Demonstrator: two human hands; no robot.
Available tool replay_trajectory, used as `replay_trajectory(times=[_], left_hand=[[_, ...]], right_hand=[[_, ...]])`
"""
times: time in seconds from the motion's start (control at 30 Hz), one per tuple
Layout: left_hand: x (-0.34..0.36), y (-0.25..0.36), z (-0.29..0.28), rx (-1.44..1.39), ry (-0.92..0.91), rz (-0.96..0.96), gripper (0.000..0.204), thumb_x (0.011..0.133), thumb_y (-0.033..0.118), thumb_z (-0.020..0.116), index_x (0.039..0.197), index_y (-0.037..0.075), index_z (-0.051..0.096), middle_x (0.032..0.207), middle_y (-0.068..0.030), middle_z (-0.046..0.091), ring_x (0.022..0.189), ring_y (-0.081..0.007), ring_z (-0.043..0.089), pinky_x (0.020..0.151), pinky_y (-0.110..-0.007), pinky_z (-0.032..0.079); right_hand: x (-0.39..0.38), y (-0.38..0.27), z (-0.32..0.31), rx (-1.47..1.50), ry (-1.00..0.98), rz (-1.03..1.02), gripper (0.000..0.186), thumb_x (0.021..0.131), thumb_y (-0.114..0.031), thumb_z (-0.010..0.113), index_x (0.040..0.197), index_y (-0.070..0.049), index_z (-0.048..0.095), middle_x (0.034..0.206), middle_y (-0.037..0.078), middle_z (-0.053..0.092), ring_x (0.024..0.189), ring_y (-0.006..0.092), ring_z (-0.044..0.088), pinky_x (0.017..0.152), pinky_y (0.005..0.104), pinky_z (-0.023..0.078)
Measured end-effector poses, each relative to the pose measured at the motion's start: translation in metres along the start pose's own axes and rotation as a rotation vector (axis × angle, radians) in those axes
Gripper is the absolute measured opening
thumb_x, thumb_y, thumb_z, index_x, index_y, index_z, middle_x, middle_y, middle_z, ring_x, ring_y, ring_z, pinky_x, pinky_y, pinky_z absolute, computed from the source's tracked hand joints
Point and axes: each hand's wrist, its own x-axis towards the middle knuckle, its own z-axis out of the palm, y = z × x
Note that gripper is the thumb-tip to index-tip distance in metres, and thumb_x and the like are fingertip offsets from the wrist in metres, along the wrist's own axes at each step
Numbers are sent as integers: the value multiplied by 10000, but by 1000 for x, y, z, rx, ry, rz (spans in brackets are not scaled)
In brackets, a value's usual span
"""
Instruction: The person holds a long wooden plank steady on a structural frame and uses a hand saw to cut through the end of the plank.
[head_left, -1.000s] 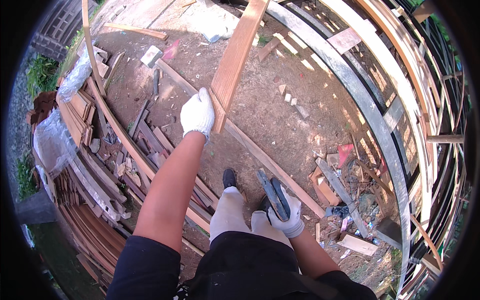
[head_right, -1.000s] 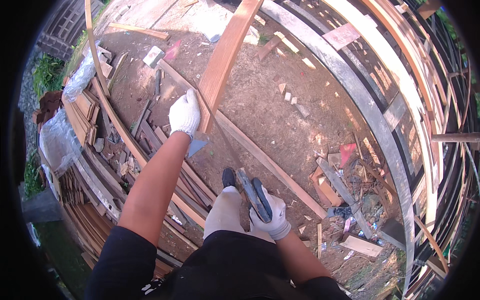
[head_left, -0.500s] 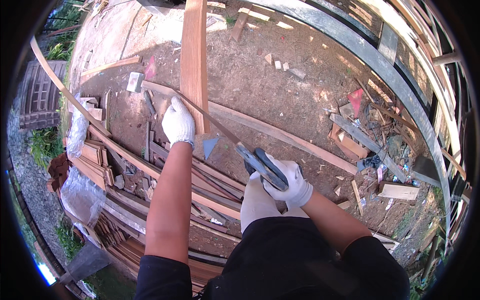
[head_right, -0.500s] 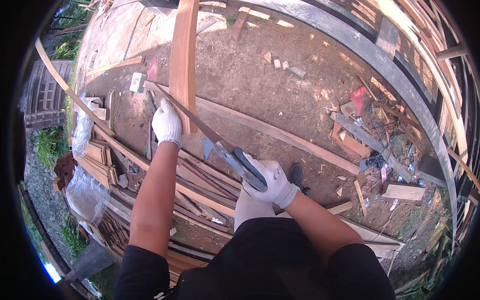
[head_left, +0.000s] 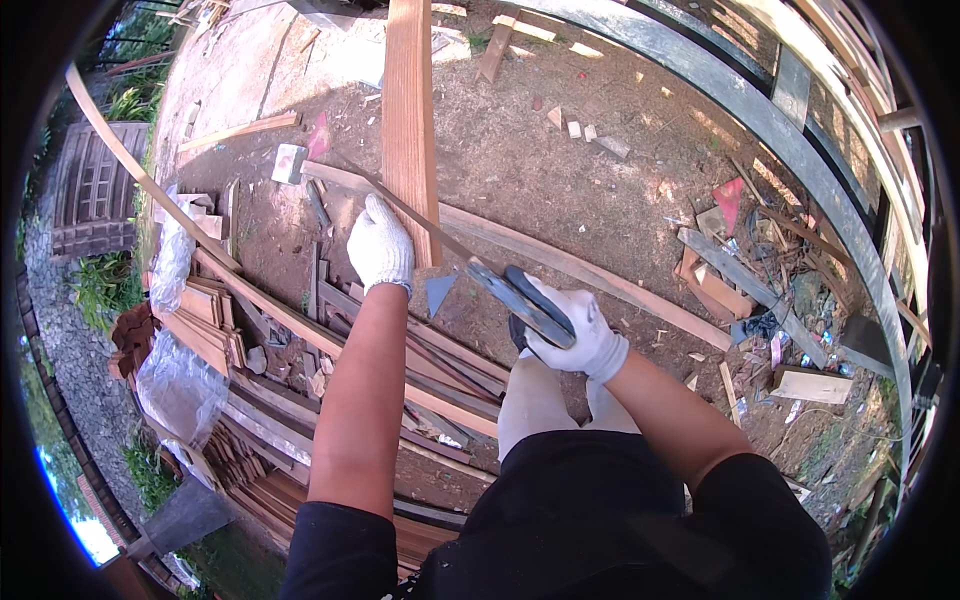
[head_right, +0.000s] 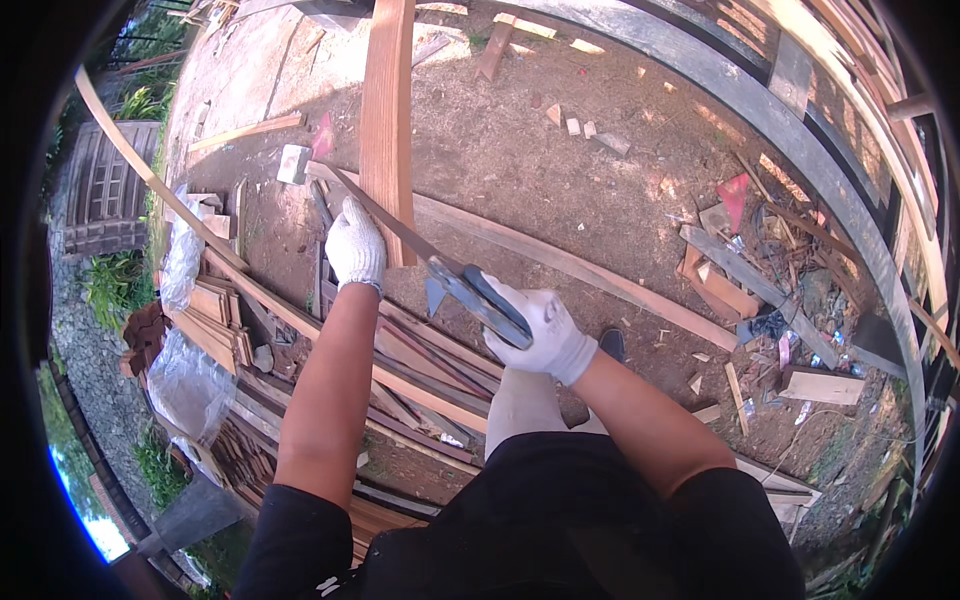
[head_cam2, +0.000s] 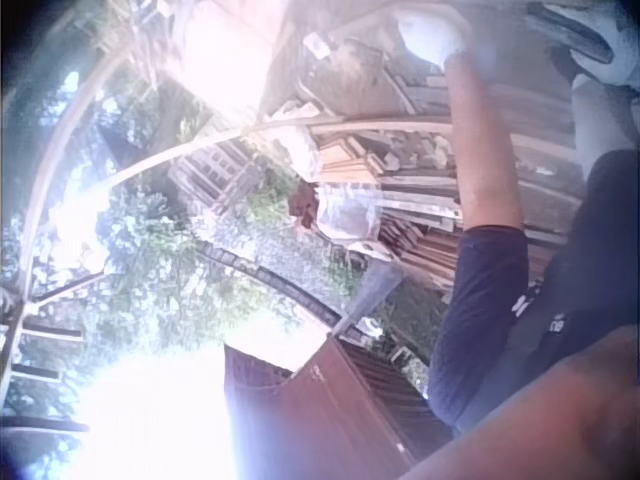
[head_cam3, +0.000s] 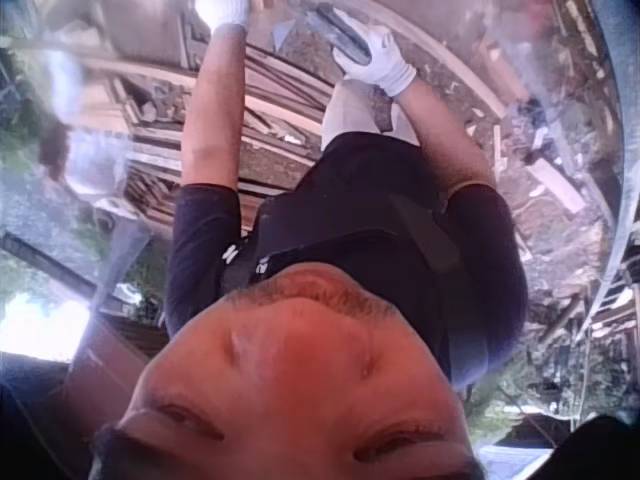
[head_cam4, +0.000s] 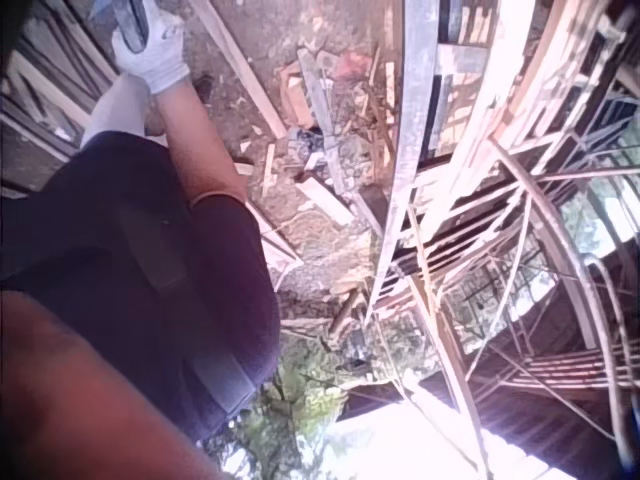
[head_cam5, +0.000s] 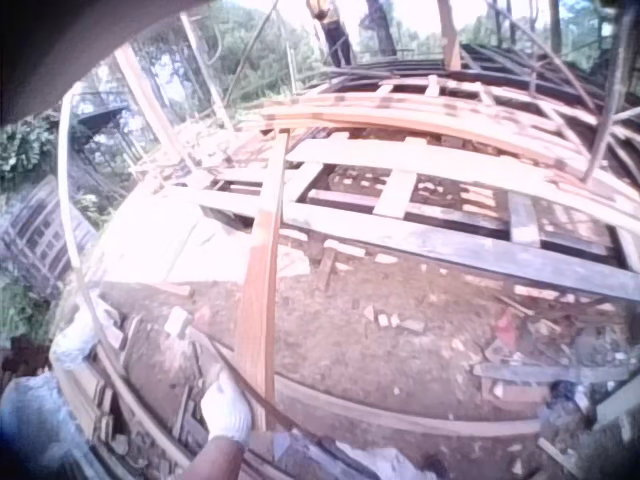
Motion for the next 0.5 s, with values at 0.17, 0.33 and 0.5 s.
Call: replay_trajectory(times=[0.17,0.33,0.5], left_hand=[[-1,3,-3,-114,-32,-44,644,1065,484,347,1070,-37,726,1057,-278,714,1018,-448,678,921,-499,497],[-2,-9,-22,-28,-19,-79,627,1064,473,323,1034,-1,731,1043,-290,703,1022,-467,667,935,-512,493],[-9,11,-25,-66,-12,-19,604,1065,471,341,1035,2,721,1045,-288,697,1039,-466,653,943,-513,482]], right_hand=[[82,-8,39,-34,11,6,630,818,-170,740,1384,22,542,913,225,719,785,393,711,722,418,576],[-48,-36,-28,-236,-139,-79,752,743,-67,683,1455,65,481,1190,263,691,922,343,750,831,395,593],[41,-20,14,-143,-7,-158,646,816,-82,684,1424,52,512,1196,269,688,1013,375,725,880,389,579]])
